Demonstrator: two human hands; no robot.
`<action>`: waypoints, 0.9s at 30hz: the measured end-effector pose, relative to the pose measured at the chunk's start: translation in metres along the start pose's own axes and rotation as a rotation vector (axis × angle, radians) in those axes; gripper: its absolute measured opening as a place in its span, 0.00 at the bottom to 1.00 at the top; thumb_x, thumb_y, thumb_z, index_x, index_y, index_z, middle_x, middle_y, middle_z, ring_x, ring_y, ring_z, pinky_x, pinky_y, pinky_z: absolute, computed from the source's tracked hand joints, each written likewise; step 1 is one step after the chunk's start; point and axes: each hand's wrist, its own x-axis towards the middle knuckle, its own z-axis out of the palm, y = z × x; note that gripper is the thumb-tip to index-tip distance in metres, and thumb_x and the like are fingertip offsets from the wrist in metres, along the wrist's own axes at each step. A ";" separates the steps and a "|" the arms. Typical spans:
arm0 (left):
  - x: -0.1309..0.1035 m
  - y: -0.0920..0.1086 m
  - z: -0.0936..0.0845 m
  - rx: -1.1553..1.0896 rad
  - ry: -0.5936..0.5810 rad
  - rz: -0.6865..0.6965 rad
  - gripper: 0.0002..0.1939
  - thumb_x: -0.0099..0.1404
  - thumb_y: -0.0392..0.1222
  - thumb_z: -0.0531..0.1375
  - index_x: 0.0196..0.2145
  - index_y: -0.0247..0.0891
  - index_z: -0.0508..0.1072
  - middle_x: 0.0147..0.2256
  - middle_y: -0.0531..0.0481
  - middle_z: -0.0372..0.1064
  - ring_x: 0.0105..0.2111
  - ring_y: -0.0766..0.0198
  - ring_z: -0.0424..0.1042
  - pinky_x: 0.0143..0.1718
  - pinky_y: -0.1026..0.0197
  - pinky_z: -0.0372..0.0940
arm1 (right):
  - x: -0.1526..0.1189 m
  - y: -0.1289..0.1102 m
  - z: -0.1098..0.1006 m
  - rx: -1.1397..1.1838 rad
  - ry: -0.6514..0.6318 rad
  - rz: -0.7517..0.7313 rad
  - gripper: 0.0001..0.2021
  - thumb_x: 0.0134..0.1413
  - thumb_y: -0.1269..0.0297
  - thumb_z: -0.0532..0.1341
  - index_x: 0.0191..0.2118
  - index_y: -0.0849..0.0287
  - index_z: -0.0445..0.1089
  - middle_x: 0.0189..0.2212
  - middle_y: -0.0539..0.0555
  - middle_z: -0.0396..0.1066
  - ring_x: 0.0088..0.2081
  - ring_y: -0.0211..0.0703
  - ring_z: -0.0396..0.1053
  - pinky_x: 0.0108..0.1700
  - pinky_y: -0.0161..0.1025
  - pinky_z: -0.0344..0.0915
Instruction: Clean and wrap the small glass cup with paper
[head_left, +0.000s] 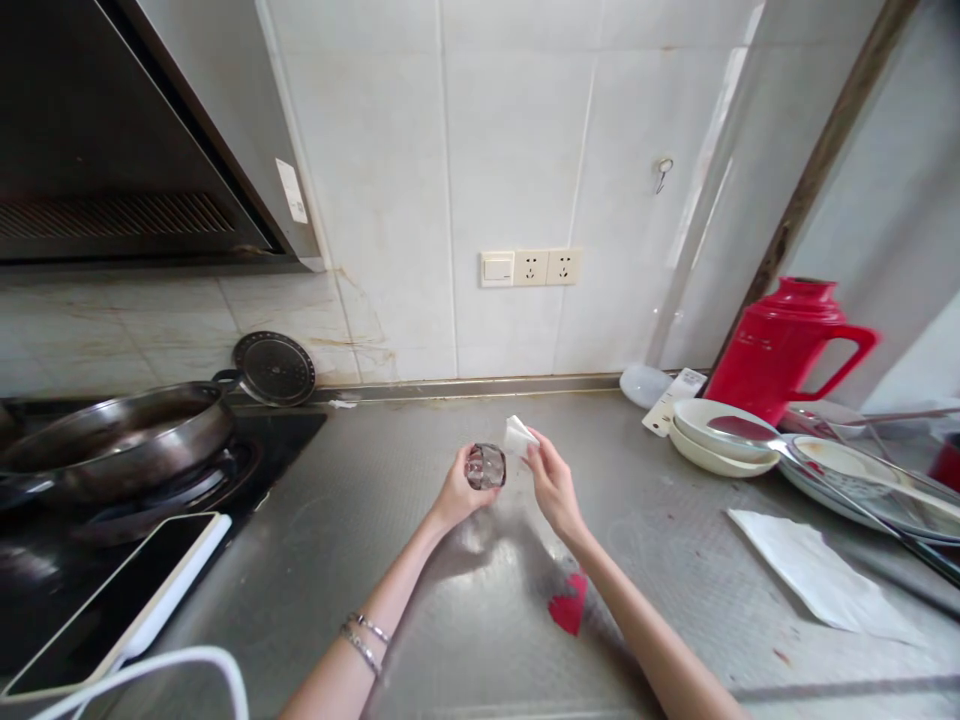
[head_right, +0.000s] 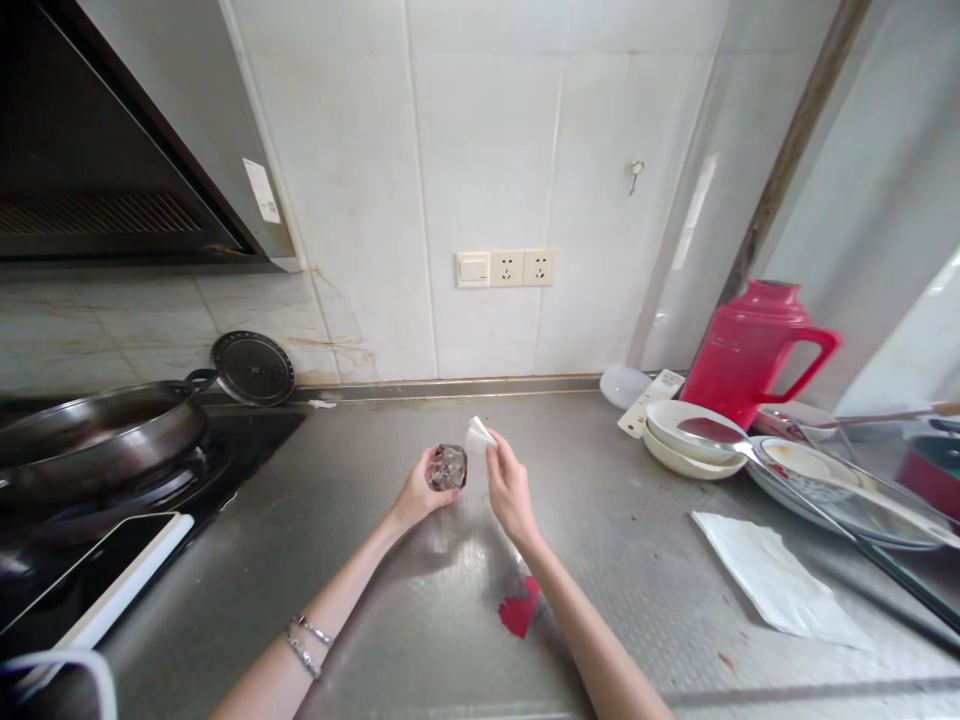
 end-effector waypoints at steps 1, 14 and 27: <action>0.000 -0.001 0.001 -0.002 0.015 0.013 0.38 0.36 0.31 0.72 0.46 0.37 0.65 0.43 0.44 0.70 0.42 0.56 0.71 0.46 0.57 0.64 | 0.001 0.001 -0.001 -0.073 -0.009 -0.039 0.19 0.52 0.53 0.61 0.48 0.53 0.71 0.42 0.53 0.75 0.46 0.50 0.71 0.49 0.47 0.68; 0.003 0.001 -0.005 -0.141 0.063 0.026 0.36 0.37 0.28 0.70 0.45 0.38 0.66 0.44 0.44 0.71 0.42 0.57 0.71 0.45 0.58 0.63 | 0.019 -0.008 0.013 -0.134 -0.370 -0.152 0.12 0.53 0.53 0.61 0.37 0.50 0.78 0.47 0.52 0.74 0.55 0.53 0.66 0.60 0.55 0.56; 0.002 0.003 -0.007 -0.112 0.058 -0.010 0.32 0.37 0.24 0.69 0.43 0.37 0.69 0.42 0.46 0.72 0.40 0.57 0.71 0.45 0.59 0.62 | 0.015 0.009 0.016 -0.136 -0.389 -0.201 0.10 0.54 0.59 0.62 0.41 0.48 0.77 0.48 0.50 0.73 0.56 0.52 0.65 0.63 0.58 0.50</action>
